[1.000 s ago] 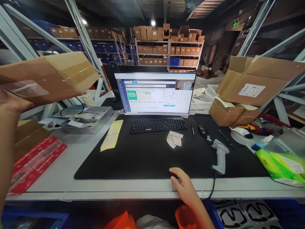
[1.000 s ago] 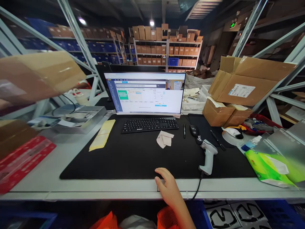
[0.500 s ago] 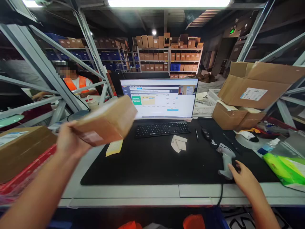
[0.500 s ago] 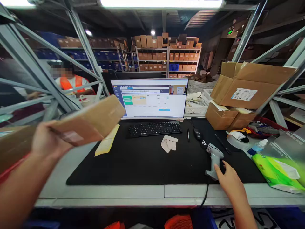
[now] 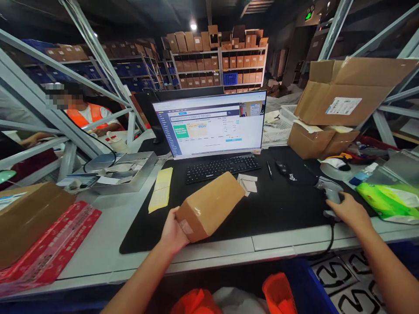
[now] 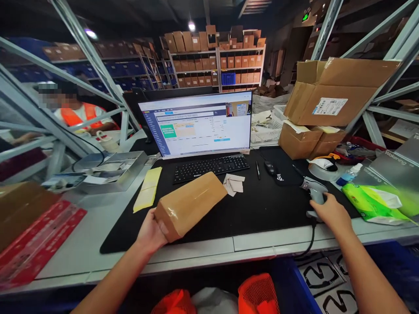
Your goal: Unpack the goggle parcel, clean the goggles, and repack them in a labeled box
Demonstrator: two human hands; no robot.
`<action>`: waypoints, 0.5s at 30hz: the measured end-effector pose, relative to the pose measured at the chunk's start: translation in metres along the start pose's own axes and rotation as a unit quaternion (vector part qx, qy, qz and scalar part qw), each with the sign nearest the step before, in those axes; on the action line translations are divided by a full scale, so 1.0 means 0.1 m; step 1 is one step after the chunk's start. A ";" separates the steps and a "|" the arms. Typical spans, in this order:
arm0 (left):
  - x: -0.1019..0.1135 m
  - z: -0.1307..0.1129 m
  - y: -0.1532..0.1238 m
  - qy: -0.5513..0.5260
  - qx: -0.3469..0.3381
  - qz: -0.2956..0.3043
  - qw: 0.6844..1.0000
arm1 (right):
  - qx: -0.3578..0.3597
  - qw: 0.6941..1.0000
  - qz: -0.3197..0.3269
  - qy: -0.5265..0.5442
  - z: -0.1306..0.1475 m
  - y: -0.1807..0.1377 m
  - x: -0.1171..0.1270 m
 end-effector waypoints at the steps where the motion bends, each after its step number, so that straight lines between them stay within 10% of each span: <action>1: 0.03 -0.04 0.05 0.013 0.003 0.005 1.000 | 0.004 1.000 0.008 -0.016 -0.03 0.01 0.03; 8: 0.09 -0.22 0.29 -0.012 -0.200 -0.034 0.979 | 0.094 0.991 -0.087 -0.034 0.71 -0.22 0.28; 15: 0.16 -0.22 0.16 0.106 -0.450 0.009 0.887 | 0.226 0.974 0.011 0.004 2.03 -0.04 0.25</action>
Point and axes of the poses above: each hand's wrist, its own y-axis towards the middle knuckle, its own x-axis out of the back of the hand, z = x × y, the point moved 2 cm from there along y, towards the middle knuckle, and after that the axes turned 12 degrees about -y, right-handed, at the moved point
